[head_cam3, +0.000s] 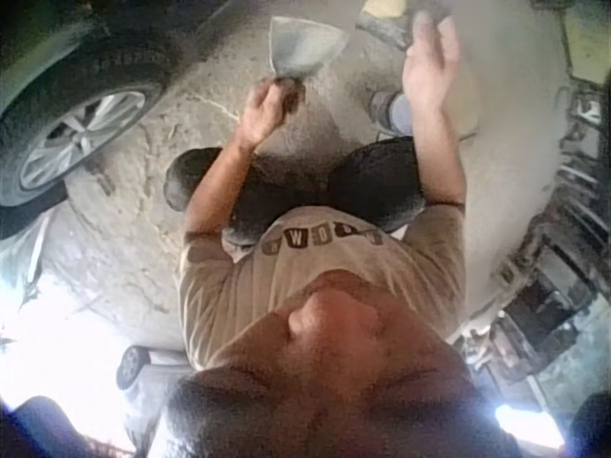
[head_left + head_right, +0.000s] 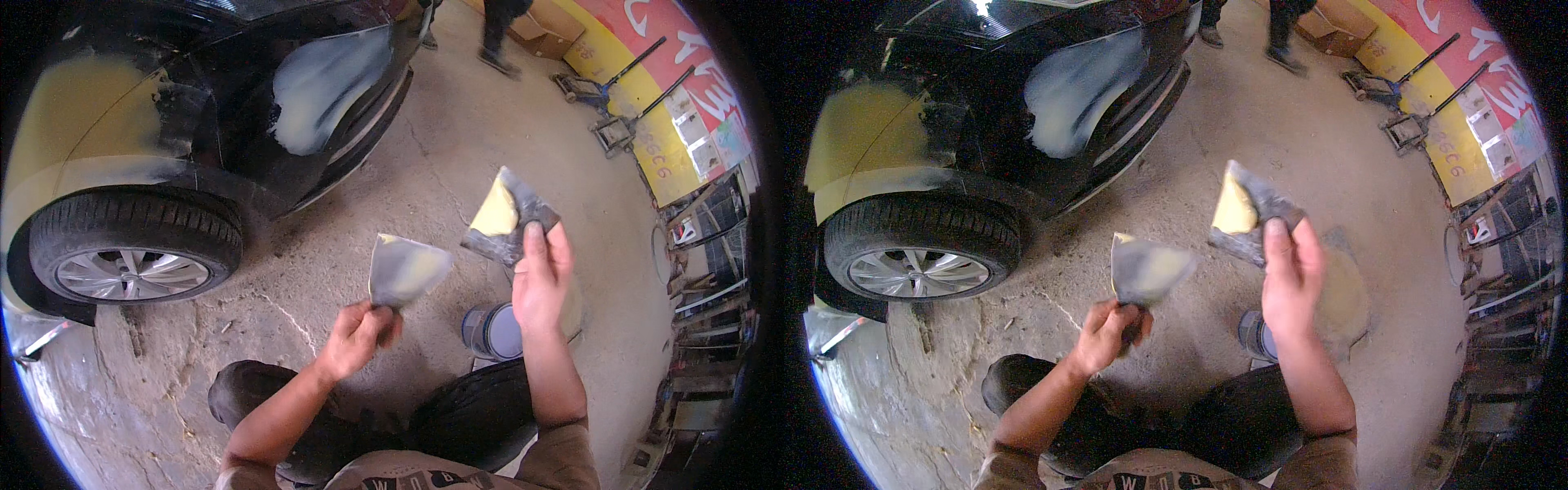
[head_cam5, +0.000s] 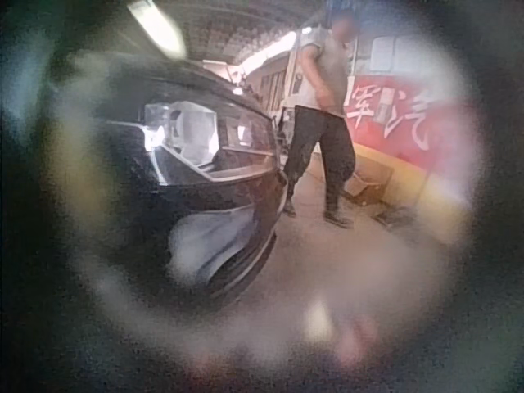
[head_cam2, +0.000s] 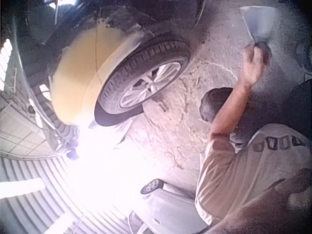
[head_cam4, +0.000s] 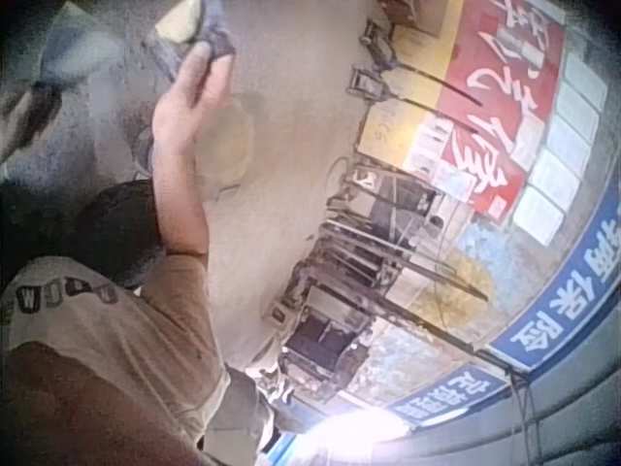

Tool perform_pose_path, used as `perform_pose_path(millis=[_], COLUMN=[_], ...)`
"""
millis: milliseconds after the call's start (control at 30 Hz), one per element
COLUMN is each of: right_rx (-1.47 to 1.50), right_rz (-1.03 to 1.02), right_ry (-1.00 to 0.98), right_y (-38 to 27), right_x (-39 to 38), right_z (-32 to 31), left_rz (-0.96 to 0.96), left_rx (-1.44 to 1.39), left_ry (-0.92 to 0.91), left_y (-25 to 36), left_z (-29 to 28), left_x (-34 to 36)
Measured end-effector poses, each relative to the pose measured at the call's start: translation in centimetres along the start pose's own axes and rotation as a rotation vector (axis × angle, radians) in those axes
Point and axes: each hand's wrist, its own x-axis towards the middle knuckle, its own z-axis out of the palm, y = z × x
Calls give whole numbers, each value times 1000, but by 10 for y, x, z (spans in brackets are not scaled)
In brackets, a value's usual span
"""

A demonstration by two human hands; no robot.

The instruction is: The person mixes a yellow substance into a white paste using two putty knives, then applies the mixture to the front bumper of a black car.

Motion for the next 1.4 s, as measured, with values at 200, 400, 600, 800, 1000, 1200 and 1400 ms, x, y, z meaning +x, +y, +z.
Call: perform_pose_path(millis=[200,400,600,800,1000,1200,1400], right_rx=[-349,-830,-912,-806,-868,-574,-914], right_rz=[-68,-221,-578,-623,-748,-323,-49], right_ry=[-560,-342,-646,-539,-705,-666,-860], right_y=[-3,12,27,22,11,1,26], right_x=[-7,-9,-32,-24,-23,-5,4], right_z=[5,8,39,41,34,21,-13], left_rz=[-151,-107,-65,-36,-166,-269,-236], left_rx=[-288,-703,-649,-443,-205,-80,-69], left_ry=[-50,-57,3,15,143,32,30], left_y=[4,-1,-9,-3,2,19,16], left_z=[11,8,11,11,3,-3,-12], left_x=[-5,0,3,-3,-6,-7,-6])
